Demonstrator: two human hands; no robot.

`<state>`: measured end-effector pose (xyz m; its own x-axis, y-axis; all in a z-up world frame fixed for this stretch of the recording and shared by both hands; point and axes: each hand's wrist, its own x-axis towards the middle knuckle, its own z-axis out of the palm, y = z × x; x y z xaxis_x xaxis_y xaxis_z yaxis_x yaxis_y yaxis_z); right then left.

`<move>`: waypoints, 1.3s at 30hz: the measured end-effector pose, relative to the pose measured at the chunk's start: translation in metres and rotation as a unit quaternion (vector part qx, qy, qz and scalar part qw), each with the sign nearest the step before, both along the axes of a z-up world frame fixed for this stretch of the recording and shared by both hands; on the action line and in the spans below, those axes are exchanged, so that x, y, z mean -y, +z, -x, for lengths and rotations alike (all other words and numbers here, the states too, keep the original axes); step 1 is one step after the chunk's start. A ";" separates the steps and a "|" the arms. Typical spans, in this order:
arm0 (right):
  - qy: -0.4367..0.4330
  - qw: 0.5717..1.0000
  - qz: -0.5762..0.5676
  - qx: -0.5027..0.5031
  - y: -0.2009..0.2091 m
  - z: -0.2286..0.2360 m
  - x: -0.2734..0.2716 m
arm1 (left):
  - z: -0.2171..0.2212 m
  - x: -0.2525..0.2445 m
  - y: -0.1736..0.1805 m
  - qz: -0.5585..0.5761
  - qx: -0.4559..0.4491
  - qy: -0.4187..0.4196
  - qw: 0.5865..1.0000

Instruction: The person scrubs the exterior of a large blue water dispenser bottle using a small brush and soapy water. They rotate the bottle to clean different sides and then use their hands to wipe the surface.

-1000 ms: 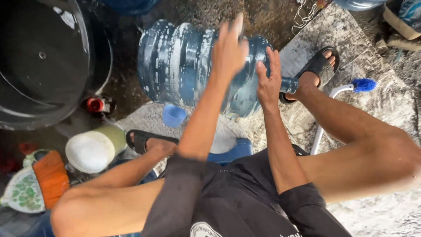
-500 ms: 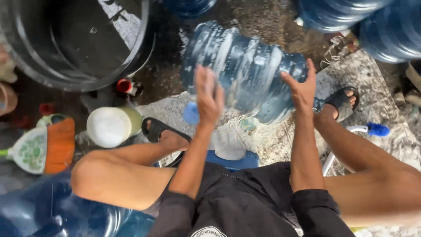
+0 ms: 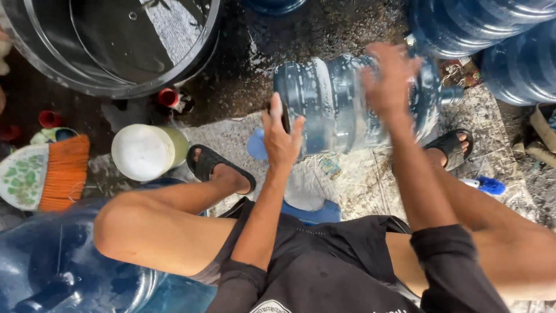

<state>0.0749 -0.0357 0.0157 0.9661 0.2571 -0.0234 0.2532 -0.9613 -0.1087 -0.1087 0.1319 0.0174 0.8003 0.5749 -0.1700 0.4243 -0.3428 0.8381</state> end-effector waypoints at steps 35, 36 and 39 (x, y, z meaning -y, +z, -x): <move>0.071 0.971 -0.207 0.102 -0.030 0.118 -0.053 | -0.112 -0.083 -0.064 0.063 -0.221 -0.045 0.972; 0.069 0.970 -0.205 0.107 -0.030 0.115 -0.052 | -0.095 -0.063 -0.040 0.063 -0.217 -0.048 0.973; 0.047 0.977 -0.182 0.104 -0.038 0.099 -0.064 | -0.026 -0.009 0.006 0.028 -0.147 0.000 0.989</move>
<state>-0.0244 0.0286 -0.0224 0.9123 0.2987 0.2802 0.3907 -0.8401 -0.3763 -0.0825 0.1404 0.0233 0.7121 0.5572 -0.4272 0.6521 -0.2993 0.6966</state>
